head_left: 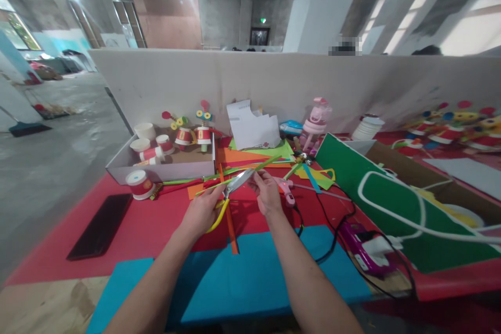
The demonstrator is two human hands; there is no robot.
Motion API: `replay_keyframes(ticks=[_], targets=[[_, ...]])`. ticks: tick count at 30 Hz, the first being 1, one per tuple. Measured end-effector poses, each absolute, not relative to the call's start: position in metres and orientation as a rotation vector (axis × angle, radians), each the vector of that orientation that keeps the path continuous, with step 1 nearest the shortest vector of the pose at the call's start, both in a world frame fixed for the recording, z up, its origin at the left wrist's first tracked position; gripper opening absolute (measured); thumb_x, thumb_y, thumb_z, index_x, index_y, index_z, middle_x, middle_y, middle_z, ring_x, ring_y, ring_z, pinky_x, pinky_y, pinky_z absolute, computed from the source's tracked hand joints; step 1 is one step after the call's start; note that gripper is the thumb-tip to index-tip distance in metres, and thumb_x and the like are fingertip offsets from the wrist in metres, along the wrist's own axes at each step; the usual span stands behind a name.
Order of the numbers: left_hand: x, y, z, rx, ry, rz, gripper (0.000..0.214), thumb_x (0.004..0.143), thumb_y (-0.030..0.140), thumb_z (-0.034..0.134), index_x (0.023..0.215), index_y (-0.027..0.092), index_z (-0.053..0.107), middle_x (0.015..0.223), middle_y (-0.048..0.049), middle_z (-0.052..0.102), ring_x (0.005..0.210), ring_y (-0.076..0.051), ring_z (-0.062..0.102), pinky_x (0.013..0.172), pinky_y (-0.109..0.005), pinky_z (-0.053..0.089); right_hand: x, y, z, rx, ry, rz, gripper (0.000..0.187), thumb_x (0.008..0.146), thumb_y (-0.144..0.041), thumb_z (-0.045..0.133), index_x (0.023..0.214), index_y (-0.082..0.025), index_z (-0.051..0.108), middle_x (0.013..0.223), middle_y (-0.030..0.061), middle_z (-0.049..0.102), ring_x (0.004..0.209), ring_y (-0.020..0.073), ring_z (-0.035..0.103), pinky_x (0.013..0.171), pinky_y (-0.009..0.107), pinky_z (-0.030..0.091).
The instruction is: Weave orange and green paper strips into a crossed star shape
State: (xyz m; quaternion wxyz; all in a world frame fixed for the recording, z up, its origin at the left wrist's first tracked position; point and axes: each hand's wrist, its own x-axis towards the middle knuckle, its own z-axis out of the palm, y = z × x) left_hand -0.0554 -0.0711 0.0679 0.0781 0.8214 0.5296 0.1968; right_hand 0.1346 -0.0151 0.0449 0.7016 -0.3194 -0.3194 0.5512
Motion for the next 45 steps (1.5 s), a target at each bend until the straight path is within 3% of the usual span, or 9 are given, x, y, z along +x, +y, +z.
replay_keyframes(ticks=[23, 45], targets=[[-0.0567, -0.0694, 0.0665, 2.444, 1.592, 0.560, 0.052, 0.083, 0.015, 0.045, 0.135, 0.023, 0.043, 0.105, -0.0108, 0.066, 0.083, -0.020, 0.063, 0.069, -0.026, 0.047, 0.1349, -0.0150, 0.0451, -0.708, -0.708, 1.236, 0.036, 0.055, -0.039, 0.083, 0.075, -0.020, 0.058, 0.064, -0.0051, 0.065, 0.057, 0.0095, 0.060, 0.059, 0.023, 0.051], [-0.0576, -0.0681, 0.0642, 2.438, 1.557, 0.572, 0.050, 0.085, 0.019, 0.044, 0.135, 0.021, 0.043, 0.104, -0.0115, 0.067, 0.085, -0.022, 0.064, 0.071, -0.027, 0.048, 0.1352, -0.0136, 0.0433, -0.707, -0.710, 1.226, 0.036, 0.056, -0.039, 0.082, 0.076, -0.020, 0.058, 0.064, -0.0054, 0.064, 0.057, 0.0092, 0.060, 0.059, 0.023, 0.051]])
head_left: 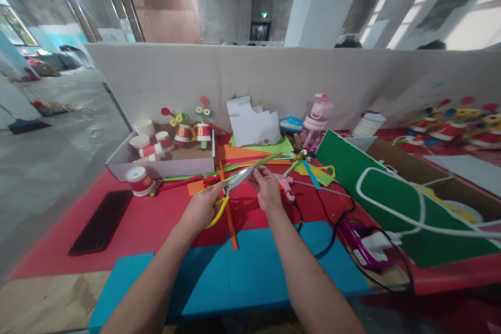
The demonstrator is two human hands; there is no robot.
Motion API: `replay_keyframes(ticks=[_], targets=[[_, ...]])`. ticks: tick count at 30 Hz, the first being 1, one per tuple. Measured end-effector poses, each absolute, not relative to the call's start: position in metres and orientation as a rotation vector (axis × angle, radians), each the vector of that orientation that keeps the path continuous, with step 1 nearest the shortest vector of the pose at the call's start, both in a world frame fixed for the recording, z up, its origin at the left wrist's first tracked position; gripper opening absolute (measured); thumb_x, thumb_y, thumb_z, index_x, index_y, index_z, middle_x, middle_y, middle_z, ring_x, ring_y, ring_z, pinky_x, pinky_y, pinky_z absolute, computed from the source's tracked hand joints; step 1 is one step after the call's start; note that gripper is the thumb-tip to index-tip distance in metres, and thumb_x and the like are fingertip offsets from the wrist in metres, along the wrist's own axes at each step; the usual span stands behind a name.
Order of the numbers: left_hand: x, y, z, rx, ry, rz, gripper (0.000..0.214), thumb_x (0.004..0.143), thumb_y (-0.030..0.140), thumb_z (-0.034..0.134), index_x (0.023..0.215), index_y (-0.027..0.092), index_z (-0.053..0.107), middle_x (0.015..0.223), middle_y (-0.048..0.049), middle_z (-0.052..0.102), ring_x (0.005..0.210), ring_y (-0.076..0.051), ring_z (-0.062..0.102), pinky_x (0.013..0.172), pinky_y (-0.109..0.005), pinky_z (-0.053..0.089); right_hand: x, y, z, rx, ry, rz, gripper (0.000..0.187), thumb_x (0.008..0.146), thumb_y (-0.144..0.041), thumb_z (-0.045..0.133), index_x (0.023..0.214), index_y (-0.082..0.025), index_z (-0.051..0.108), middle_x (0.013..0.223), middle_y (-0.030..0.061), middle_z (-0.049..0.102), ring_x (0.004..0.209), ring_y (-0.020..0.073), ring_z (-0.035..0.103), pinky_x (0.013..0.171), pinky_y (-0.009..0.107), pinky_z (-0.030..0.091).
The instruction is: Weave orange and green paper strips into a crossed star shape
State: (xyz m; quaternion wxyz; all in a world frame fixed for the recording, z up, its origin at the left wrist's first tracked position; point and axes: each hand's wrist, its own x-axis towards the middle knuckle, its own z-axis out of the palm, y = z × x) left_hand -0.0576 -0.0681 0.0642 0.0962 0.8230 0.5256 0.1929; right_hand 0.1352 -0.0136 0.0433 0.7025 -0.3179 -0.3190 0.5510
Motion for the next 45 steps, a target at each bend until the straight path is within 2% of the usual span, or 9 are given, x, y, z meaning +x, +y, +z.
replay_keyframes(ticks=[10, 18, 25, 35, 38, 41, 45], targets=[[-0.056, -0.070, 0.065, 2.437, 1.599, 0.534, 0.054, 0.085, 0.017, 0.045, 0.138, 0.026, 0.039, 0.114, -0.0095, 0.065, 0.090, -0.021, 0.064, 0.071, -0.025, 0.047, 0.135, -0.014, 0.044, -0.712, -0.691, 1.233, 0.036, 0.056, -0.039, 0.082, 0.076, -0.021, 0.058, 0.064, -0.0057, 0.064, 0.057, 0.0093, 0.061, 0.059, 0.023, 0.052], [-0.053, -0.071, 0.069, 2.438, 1.633, 0.531, 0.049, 0.087, 0.023, 0.045, 0.136, 0.025, 0.041, 0.105, -0.0098, 0.067, 0.087, -0.021, 0.065, 0.066, -0.024, 0.045, 0.133, -0.015, 0.044, -0.694, -0.682, 1.254, 0.036, 0.055, -0.037, 0.083, 0.076, -0.020, 0.059, 0.066, -0.0053, 0.065, 0.058, 0.0087, 0.060, 0.060, 0.022, 0.051], [-0.054, -0.070, 0.069, 2.428, 1.606, 0.553, 0.051, 0.085, 0.019, 0.044, 0.136, 0.023, 0.042, 0.109, -0.0109, 0.066, 0.087, -0.021, 0.065, 0.067, -0.025, 0.046, 0.132, -0.017, 0.043, -0.706, -0.700, 1.267, 0.034, 0.056, -0.036, 0.083, 0.075, -0.019, 0.061, 0.065, -0.0048, 0.065, 0.058, 0.0088, 0.059, 0.060, 0.023, 0.050], [-0.055, -0.070, 0.067, 2.433, 1.622, 0.583, 0.053, 0.083, 0.017, 0.045, 0.135, 0.024, 0.045, 0.102, -0.0092, 0.068, 0.083, -0.021, 0.065, 0.064, -0.024, 0.043, 0.135, -0.014, 0.042, -0.688, -0.646, 1.256, 0.035, 0.056, -0.036, 0.083, 0.076, -0.021, 0.058, 0.066, -0.0057, 0.065, 0.057, 0.0087, 0.060, 0.059, 0.021, 0.052], [-0.063, -0.069, 0.072, 2.391, 1.745, 0.688, 0.048, 0.082, 0.020, 0.049, 0.130, 0.024, 0.050, 0.100, -0.0080, 0.068, 0.078, -0.020, 0.064, 0.061, -0.024, 0.040, 0.142, -0.012, 0.046, -0.667, -0.592, 1.230, 0.032, 0.059, -0.038, 0.081, 0.076, -0.021, 0.059, 0.065, -0.0056, 0.064, 0.056, 0.0079, 0.059, 0.057, 0.020, 0.051], [-0.074, -0.065, 0.078, 2.225, 1.862, 0.949, 0.043, 0.081, 0.022, 0.053, 0.124, 0.025, 0.054, 0.091, -0.0048, 0.067, 0.077, -0.019, 0.063, 0.063, -0.023, 0.040, 0.148, -0.012, 0.049, -0.682, -0.536, 1.233, 0.032, 0.058, -0.037, 0.081, 0.073, -0.021, 0.058, 0.060, -0.0072, 0.060, 0.050, 0.0062, 0.054, 0.049, 0.017, 0.047], [-0.078, -0.062, 0.081, 1.800, 1.526, 1.182, 0.048, 0.076, 0.035, 0.064, 0.120, 0.021, 0.055, 0.074, -0.0006, 0.063, 0.066, -0.016, 0.059, 0.062, -0.023, 0.042, 0.144, -0.013, 0.048, -0.736, -0.576, 1.319, 0.033, 0.056, -0.036, 0.082, 0.071, -0.021, 0.057, 0.056, -0.0079, 0.057, 0.045, 0.0055, 0.050, 0.044, 0.016, 0.043]])
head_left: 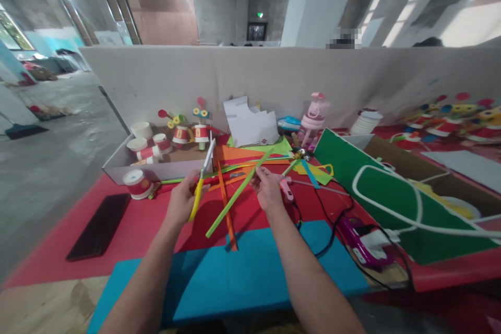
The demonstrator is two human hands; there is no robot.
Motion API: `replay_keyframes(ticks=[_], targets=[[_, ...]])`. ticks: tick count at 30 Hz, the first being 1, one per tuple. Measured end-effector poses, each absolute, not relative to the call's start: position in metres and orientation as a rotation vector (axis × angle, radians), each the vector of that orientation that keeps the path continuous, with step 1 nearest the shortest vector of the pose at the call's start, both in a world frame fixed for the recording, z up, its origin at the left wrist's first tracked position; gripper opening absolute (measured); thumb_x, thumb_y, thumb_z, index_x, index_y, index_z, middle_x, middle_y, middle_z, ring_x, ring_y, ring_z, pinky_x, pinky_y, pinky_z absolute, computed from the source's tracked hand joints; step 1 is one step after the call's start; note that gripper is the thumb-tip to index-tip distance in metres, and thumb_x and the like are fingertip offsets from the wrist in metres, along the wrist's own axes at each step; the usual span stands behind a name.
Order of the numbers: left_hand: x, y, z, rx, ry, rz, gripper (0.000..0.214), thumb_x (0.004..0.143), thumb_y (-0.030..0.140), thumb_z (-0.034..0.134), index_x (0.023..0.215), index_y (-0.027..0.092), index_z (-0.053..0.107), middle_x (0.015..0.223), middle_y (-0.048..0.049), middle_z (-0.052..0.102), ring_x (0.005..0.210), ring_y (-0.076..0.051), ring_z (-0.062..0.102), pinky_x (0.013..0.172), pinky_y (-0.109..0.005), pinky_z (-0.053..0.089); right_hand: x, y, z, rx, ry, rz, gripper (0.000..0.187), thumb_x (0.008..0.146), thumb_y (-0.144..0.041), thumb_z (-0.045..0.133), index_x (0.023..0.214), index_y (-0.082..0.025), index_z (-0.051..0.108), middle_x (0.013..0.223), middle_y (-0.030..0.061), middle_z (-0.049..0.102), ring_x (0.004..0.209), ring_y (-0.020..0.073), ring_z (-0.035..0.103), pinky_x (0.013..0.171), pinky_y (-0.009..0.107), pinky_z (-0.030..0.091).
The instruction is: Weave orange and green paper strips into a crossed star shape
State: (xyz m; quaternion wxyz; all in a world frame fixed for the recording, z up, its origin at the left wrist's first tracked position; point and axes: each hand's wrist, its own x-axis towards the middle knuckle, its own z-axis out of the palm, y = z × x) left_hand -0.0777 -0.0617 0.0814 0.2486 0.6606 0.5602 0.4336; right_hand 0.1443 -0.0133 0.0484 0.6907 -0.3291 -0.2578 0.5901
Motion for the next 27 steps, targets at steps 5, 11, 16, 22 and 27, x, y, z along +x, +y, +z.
replay_keyframes(ticks=[5, 11, 16, 22, 27], targets=[[-0.058, -0.070, 0.082, 1.375, 1.049, 1.086, 0.061, 0.067, 0.039, 0.075, 0.120, 0.018, 0.052, 0.076, -0.0015, 0.062, 0.069, -0.015, 0.060, 0.067, -0.026, 0.047, 0.134, -0.016, 0.043, -0.793, -0.698, 1.338, 0.031, 0.060, -0.040, 0.079, 0.070, -0.020, 0.057, 0.056, -0.0069, 0.057, 0.045, 0.0061, 0.051, 0.045, 0.017, 0.045], [-0.046, -0.075, 0.079, 1.356, 1.060, 0.981, 0.054, 0.065, 0.039, 0.077, 0.110, 0.018, 0.056, 0.075, 0.0010, 0.058, 0.063, -0.011, 0.053, 0.058, -0.021, 0.042, 0.130, -0.016, 0.038, -0.882, -0.779, 1.215, 0.028, 0.066, -0.042, 0.073, 0.068, -0.019, 0.058, 0.051, -0.0050, 0.057, 0.044, 0.0083, 0.052, 0.044, 0.019, 0.046], [-0.045, -0.072, 0.073, 1.337, 1.058, 1.032, 0.054, 0.063, 0.038, 0.078, 0.108, 0.019, 0.056, 0.074, 0.0012, 0.058, 0.064, -0.011, 0.053, 0.060, -0.021, 0.042, 0.130, -0.016, 0.039, -0.868, -0.764, 1.195, 0.028, 0.065, -0.042, 0.074, 0.070, -0.020, 0.059, 0.055, -0.0050, 0.058, 0.047, 0.0084, 0.053, 0.046, 0.020, 0.048], [-0.045, -0.068, 0.069, 1.293, 1.064, 1.129, 0.055, 0.060, 0.033, 0.079, 0.108, 0.017, 0.056, 0.073, 0.0017, 0.056, 0.066, -0.011, 0.053, 0.060, -0.021, 0.042, 0.123, -0.026, 0.043, -0.880, -0.995, 1.450, 0.029, 0.063, -0.042, 0.077, 0.071, -0.018, 0.065, 0.056, -0.0036, 0.058, 0.049, 0.0085, 0.053, 0.051, 0.021, 0.049], [-0.049, -0.069, 0.069, 1.257, 1.004, 1.048, 0.055, 0.063, 0.033, 0.079, 0.111, 0.019, 0.056, 0.076, 0.0023, 0.055, 0.068, -0.010, 0.053, 0.061, -0.020, 0.041, 0.126, -0.025, 0.045, -0.890, -0.967, 1.364, 0.028, 0.062, -0.042, 0.079, 0.067, -0.018, 0.064, 0.054, -0.0033, 0.058, 0.050, 0.0084, 0.053, 0.053, 0.021, 0.048]])
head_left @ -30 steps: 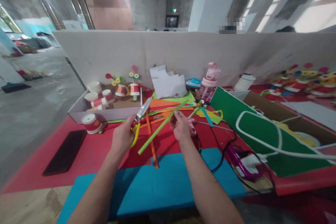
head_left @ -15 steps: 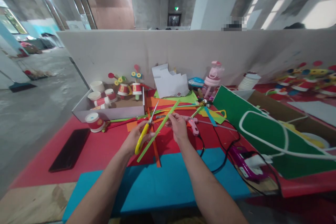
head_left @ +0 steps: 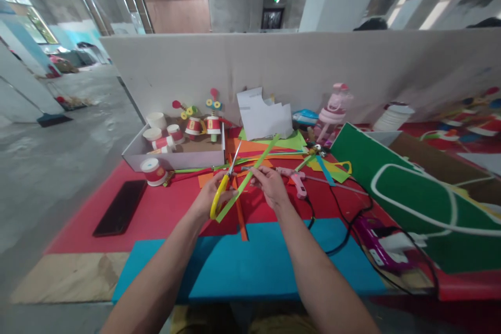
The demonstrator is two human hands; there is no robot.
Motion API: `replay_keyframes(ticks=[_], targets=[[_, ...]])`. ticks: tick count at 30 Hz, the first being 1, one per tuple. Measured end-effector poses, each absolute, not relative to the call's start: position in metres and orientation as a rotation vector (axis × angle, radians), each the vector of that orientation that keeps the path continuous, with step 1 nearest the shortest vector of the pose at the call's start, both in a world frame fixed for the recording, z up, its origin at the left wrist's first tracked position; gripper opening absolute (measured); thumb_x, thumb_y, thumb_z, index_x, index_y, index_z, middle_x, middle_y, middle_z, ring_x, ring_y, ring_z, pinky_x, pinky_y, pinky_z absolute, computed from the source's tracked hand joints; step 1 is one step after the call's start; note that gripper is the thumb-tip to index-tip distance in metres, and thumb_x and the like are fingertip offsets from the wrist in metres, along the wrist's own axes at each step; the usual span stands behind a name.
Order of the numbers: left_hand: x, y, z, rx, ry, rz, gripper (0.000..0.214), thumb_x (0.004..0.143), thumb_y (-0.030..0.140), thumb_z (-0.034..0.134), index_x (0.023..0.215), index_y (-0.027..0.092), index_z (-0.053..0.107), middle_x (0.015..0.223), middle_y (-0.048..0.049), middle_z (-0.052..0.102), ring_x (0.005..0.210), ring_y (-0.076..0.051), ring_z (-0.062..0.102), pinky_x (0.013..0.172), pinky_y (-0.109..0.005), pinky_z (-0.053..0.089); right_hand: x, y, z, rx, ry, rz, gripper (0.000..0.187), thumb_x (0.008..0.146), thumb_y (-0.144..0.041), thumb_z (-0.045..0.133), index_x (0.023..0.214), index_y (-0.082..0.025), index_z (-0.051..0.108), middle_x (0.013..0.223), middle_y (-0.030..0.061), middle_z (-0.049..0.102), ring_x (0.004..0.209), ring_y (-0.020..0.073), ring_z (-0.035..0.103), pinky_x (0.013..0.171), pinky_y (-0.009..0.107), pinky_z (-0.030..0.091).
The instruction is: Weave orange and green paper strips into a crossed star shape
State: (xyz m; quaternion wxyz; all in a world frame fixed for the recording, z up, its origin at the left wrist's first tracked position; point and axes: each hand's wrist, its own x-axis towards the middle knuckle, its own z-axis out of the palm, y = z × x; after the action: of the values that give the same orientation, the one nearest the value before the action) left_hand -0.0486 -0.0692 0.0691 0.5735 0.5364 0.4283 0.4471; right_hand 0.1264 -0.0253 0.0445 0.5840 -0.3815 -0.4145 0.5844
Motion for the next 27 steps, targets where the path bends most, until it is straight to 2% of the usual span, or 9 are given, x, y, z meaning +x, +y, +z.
replay_keyframes(ticks=[6, 16, 23, 27], targets=[[-0.049, -0.070, 0.071, 1.208, 0.991, 1.020, 0.058, 0.060, 0.033, 0.081, 0.111, 0.020, 0.056, 0.077, 0.0024, 0.052, 0.072, -0.011, 0.055, 0.064, -0.021, 0.042, 0.139, -0.016, 0.043, -0.889, -0.849, 1.231, 0.032, 0.061, -0.044, 0.079, 0.066, -0.017, 0.063, 0.051, -0.0042, 0.057, 0.047, 0.0080, 0.052, 0.051, 0.021, 0.047], [-0.053, -0.067, 0.072, 1.233, 1.004, 1.074, 0.059, 0.060, 0.032, 0.079, 0.111, 0.017, 0.054, 0.073, 0.0010, 0.057, 0.065, -0.012, 0.054, 0.064, -0.025, 0.043, 0.147, -0.011, 0.044, -0.852, -0.711, 1.167, 0.032, 0.059, -0.042, 0.081, 0.070, -0.019, 0.062, 0.054, -0.0060, 0.057, 0.048, 0.0067, 0.052, 0.048, 0.018, 0.045], [-0.053, -0.061, 0.063, 1.236, 1.027, 1.175, 0.054, 0.061, 0.027, 0.076, 0.108, 0.017, 0.054, 0.070, 0.0024, 0.057, 0.063, -0.010, 0.052, 0.058, -0.020, 0.038, 0.125, -0.029, 0.047, -0.900, -1.139, 1.386, 0.029, 0.064, -0.044, 0.077, 0.069, -0.016, 0.070, 0.054, -0.0014, 0.062, 0.049, 0.0098, 0.055, 0.052, 0.021, 0.047], [-0.055, -0.061, 0.062, 1.291, 1.038, 1.176, 0.054, 0.063, 0.028, 0.075, 0.111, 0.018, 0.053, 0.071, 0.0022, 0.059, 0.062, -0.010, 0.051, 0.057, -0.020, 0.037, 0.123, -0.034, 0.049, -0.960, -1.234, 1.329, 0.027, 0.066, -0.043, 0.075, 0.065, -0.017, 0.071, 0.053, 0.0002, 0.064, 0.049, 0.0108, 0.056, 0.052, 0.022, 0.046]])
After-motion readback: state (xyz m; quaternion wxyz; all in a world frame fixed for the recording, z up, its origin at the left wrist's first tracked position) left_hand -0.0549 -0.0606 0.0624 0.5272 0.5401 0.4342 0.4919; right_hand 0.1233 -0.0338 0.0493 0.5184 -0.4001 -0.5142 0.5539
